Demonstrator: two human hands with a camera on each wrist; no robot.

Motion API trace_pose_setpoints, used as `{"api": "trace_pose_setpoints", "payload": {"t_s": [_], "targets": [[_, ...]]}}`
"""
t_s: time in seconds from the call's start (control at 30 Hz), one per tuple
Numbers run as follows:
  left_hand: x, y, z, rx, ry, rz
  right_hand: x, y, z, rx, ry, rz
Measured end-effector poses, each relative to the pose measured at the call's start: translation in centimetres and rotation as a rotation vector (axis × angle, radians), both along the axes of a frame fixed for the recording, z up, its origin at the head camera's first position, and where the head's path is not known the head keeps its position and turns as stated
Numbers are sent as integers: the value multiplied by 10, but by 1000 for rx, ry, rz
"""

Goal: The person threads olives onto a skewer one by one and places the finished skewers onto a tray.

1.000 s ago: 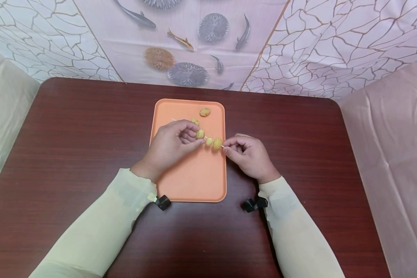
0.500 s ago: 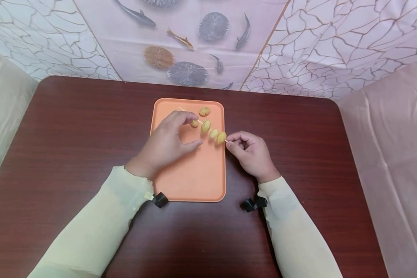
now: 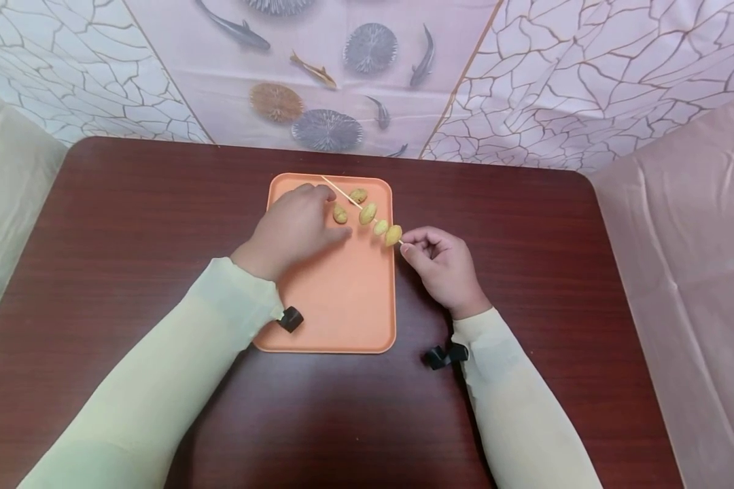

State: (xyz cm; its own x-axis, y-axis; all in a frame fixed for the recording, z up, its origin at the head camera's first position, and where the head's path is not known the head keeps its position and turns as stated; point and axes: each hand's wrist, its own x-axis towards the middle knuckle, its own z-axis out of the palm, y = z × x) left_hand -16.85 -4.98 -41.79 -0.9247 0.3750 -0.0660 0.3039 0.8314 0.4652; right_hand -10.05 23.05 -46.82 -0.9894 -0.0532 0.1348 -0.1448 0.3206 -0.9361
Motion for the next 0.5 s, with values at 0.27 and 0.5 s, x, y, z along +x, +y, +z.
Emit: {"api": "trace_pose_setpoints", "payload": {"t_s": [0.27,0.5], "targets": [[-8,10,-8,-30,15,29,-1,0,0,14,-4,8],[-10,9,-14,7,17,22,0,1,0,5,-9,11]]}}
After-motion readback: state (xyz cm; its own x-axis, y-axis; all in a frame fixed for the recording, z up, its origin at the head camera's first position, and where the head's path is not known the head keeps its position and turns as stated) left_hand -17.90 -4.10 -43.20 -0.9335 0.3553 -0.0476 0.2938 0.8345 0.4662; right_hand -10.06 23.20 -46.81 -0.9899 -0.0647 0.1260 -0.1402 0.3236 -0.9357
